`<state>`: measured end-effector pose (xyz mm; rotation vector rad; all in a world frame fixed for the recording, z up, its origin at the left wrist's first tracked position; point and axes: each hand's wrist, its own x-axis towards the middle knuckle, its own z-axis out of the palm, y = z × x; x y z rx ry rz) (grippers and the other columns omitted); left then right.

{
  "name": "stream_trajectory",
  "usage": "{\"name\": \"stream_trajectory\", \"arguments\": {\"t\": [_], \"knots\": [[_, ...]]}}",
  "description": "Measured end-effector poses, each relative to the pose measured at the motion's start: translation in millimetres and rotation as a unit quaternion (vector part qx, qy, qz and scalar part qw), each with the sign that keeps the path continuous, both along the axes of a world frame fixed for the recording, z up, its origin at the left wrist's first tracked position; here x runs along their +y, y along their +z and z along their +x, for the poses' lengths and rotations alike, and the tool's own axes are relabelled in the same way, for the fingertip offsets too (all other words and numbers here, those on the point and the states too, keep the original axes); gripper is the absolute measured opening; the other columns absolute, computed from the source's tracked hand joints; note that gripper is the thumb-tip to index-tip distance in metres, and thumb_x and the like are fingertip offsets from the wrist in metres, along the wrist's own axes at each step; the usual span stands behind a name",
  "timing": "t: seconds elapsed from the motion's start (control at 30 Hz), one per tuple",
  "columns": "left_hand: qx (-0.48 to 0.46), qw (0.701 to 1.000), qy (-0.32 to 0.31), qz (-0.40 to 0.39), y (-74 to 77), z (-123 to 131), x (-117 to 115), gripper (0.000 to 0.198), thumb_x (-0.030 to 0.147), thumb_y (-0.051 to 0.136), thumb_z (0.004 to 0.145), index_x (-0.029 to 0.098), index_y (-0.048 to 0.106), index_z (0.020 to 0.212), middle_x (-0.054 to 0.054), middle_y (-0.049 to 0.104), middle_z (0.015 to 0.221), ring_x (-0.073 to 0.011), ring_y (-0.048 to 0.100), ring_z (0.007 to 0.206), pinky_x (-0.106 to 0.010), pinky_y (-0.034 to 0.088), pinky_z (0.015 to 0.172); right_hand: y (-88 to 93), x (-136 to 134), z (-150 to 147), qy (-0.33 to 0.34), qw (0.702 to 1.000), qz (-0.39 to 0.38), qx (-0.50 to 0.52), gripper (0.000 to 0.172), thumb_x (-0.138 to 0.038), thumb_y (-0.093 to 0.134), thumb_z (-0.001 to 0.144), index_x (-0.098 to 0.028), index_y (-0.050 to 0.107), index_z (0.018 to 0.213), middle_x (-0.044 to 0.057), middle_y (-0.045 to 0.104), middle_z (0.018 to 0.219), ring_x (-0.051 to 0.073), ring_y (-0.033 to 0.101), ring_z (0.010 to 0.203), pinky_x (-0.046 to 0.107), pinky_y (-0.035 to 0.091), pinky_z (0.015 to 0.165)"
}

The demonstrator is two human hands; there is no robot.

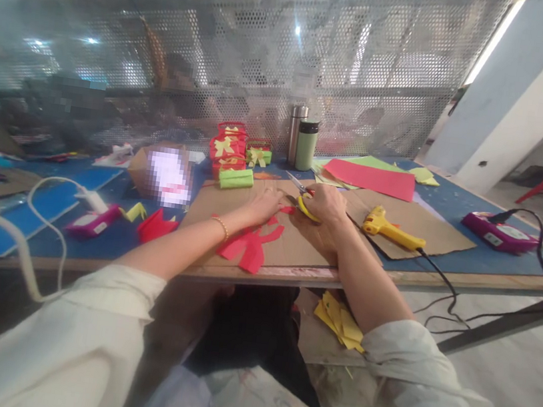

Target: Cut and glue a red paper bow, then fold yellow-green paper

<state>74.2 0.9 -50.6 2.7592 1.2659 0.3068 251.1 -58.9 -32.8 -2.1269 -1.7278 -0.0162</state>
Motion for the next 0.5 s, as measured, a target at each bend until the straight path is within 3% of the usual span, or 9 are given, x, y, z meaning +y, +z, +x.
{"name": "stream_trajectory", "arguments": {"t": [0.13, 0.23, 0.33, 0.5], "knots": [[-0.017, 0.999, -0.023, -0.027, -5.8, 0, 11, 0.023, 0.015, 0.044, 0.100, 0.015, 0.065, 0.108, -0.014, 0.071, 0.107, -0.0277, 0.068, 0.102, -0.038, 0.048, 0.092, 1.2, -2, 0, 0.004, 1.000, -0.002, -0.005, 0.043, -0.046, 0.058, 0.092, -0.027, 0.077, 0.125, 0.016, 0.077, 0.120, 0.036, 0.070, 0.117, 0.039, 0.053, 0.088], [-0.044, 0.997, -0.037, -0.043, -1.3, -4, 21, 0.018, 0.010, 0.047, 0.094, 0.017, 0.060, 0.083, -0.007, 0.067, 0.082, -0.0217, 0.062, 0.081, -0.033, 0.046, 0.079, 3.4, -4, 0, 0.002, 1.000, -0.003, -0.003, 0.042, -0.045, 0.057, 0.092, -0.027, 0.078, 0.124, 0.016, 0.078, 0.119, 0.035, 0.071, 0.115, 0.038, 0.053, 0.085], [-0.089, 0.995, -0.031, -0.041, 12.7, -15, 29, 0.026, 0.010, 0.049, 0.091, 0.021, 0.045, 0.069, -0.001, 0.053, 0.068, -0.0166, 0.049, 0.067, -0.031, 0.040, 0.069, 5.6, -4, 0, -0.002, 1.000, -0.004, 0.003, 0.042, -0.042, 0.056, 0.093, -0.029, 0.077, 0.126, 0.014, 0.078, 0.119, 0.033, 0.071, 0.113, 0.035, 0.052, 0.083], [-0.169, 0.986, 0.007, -0.013, 40.7, -36, 27, 0.031, 0.020, 0.050, 0.096, 0.023, 0.035, 0.069, 0.004, 0.043, 0.067, -0.0137, 0.040, 0.064, -0.028, 0.035, 0.064, 3.3, -5, 0, 0.026, 1.000, -0.006, -0.005, 0.039, -0.045, 0.056, 0.092, -0.028, 0.080, 0.119, 0.012, 0.080, 0.112, 0.031, 0.073, 0.106, 0.033, 0.048, 0.072]]}}
